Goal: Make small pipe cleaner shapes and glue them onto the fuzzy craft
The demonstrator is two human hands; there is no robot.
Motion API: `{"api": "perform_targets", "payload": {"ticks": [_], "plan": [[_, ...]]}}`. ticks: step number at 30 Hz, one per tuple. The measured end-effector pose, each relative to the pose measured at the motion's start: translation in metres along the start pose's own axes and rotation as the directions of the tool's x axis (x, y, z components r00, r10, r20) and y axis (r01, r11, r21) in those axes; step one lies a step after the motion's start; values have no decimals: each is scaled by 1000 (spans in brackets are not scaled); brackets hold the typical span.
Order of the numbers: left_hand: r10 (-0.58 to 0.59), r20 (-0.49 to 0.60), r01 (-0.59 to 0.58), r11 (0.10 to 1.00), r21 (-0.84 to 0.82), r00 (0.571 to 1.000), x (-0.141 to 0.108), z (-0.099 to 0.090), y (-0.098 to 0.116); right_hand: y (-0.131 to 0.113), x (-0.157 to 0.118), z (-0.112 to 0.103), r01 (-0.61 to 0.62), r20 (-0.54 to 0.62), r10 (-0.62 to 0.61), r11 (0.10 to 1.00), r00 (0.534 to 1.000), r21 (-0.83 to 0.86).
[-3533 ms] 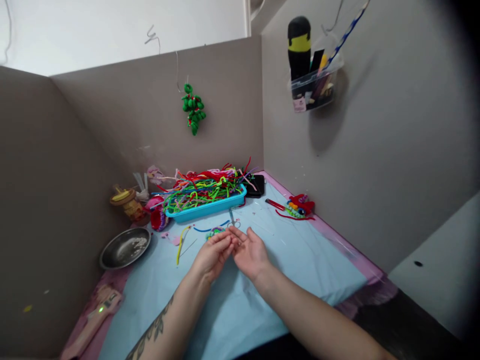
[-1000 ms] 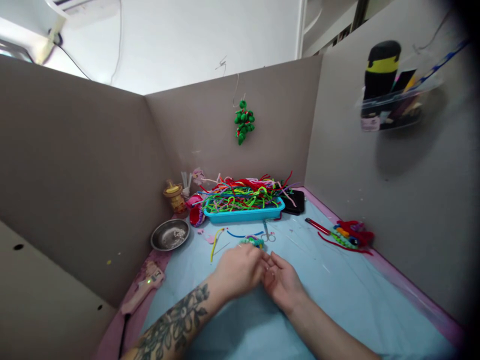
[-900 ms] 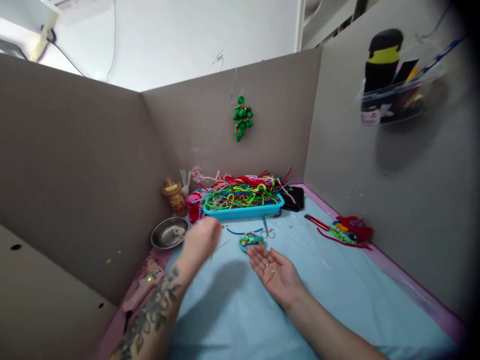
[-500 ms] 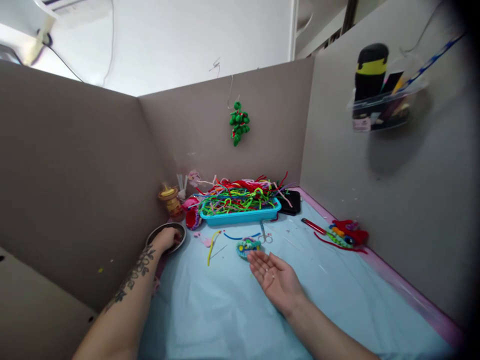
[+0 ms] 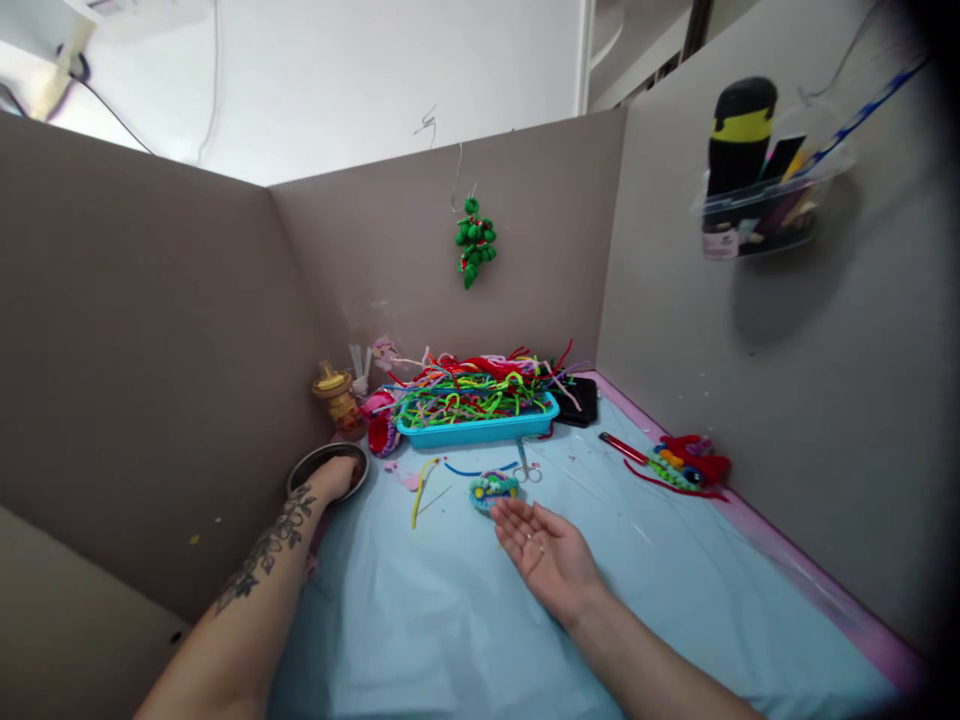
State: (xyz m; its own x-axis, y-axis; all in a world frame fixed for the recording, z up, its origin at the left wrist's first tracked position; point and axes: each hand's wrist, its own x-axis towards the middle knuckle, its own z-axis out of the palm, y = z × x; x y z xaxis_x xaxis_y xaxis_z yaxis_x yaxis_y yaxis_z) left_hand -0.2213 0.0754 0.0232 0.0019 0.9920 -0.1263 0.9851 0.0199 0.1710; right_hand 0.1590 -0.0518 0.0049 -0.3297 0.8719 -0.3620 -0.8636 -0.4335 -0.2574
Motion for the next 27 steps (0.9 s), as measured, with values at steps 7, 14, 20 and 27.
{"api": "perform_targets", "payload": {"ticks": [7, 14, 20, 27], "plan": [[-17, 21, 16, 996, 83, 1000, -10, -2, 4, 0, 1, 0, -8, 0, 8, 1000, 1000, 9], [-71, -116, 73, 997, 16, 991, -13, -36, 16, 1, 1, -1, -9, 5, 9, 1000, 1000, 3], [198, -287, -317, 826, -465, 937, -53, -37, 130, 3, 2, 1, -11, 21, 11, 1000, 1000, -5], [593, -176, -613, 713, -340, 786, -119, 31, 273, 1, 5, 2, 66, 9, -67, 996, 998, 58]]}}
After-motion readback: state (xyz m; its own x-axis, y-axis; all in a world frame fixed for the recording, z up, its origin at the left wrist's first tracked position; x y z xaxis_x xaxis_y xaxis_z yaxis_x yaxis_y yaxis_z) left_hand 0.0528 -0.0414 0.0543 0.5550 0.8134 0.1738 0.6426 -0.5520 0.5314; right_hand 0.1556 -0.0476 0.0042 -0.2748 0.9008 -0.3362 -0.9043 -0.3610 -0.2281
